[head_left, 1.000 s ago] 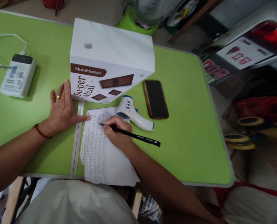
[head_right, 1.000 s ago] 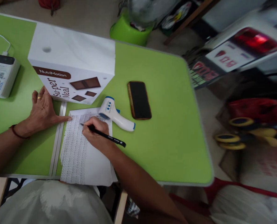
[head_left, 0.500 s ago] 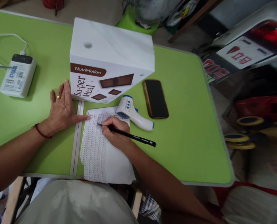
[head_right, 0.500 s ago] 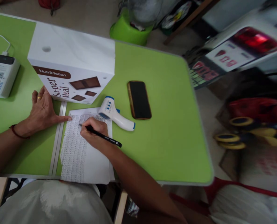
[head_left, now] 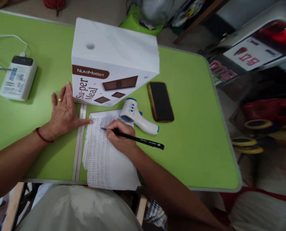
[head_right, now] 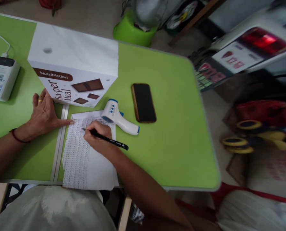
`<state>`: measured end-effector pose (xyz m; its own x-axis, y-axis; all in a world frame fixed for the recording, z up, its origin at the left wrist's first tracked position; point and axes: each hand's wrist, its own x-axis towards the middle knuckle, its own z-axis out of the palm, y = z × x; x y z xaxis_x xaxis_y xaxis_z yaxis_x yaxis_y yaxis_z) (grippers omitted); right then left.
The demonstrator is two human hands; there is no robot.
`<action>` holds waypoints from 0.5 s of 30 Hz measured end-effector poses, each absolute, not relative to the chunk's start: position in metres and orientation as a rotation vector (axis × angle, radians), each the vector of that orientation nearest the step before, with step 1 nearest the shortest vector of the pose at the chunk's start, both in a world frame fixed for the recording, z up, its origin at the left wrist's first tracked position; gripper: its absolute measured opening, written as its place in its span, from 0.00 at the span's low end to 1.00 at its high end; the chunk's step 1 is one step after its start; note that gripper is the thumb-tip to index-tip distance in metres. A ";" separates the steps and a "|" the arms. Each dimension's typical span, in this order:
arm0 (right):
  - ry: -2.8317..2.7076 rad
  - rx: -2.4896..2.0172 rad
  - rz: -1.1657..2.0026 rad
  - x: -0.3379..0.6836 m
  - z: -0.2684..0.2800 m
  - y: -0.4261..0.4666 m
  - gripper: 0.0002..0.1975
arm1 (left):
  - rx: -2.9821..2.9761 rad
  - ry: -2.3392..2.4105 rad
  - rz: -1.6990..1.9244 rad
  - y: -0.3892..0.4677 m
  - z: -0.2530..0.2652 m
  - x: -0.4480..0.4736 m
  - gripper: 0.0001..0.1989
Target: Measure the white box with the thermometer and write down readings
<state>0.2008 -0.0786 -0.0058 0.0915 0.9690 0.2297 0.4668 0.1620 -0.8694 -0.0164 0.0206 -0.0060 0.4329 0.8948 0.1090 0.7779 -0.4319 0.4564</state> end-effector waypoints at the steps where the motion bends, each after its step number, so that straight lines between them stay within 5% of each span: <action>1: -1.515 -1.449 0.684 0.200 -0.005 -0.079 0.05 | 2.348 1.435 0.480 0.020 -0.006 -0.016 0.78; 15: -1.501 -1.517 0.637 0.201 -0.008 -0.079 0.05 | 2.352 1.394 0.535 0.021 -0.009 -0.018 0.76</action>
<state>0.2013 -0.0792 -0.0077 0.1369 0.9658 0.2202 0.5125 0.1212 -0.8501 -0.0182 0.0214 -0.0093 0.4432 0.8854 0.1399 0.7518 -0.4521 0.4800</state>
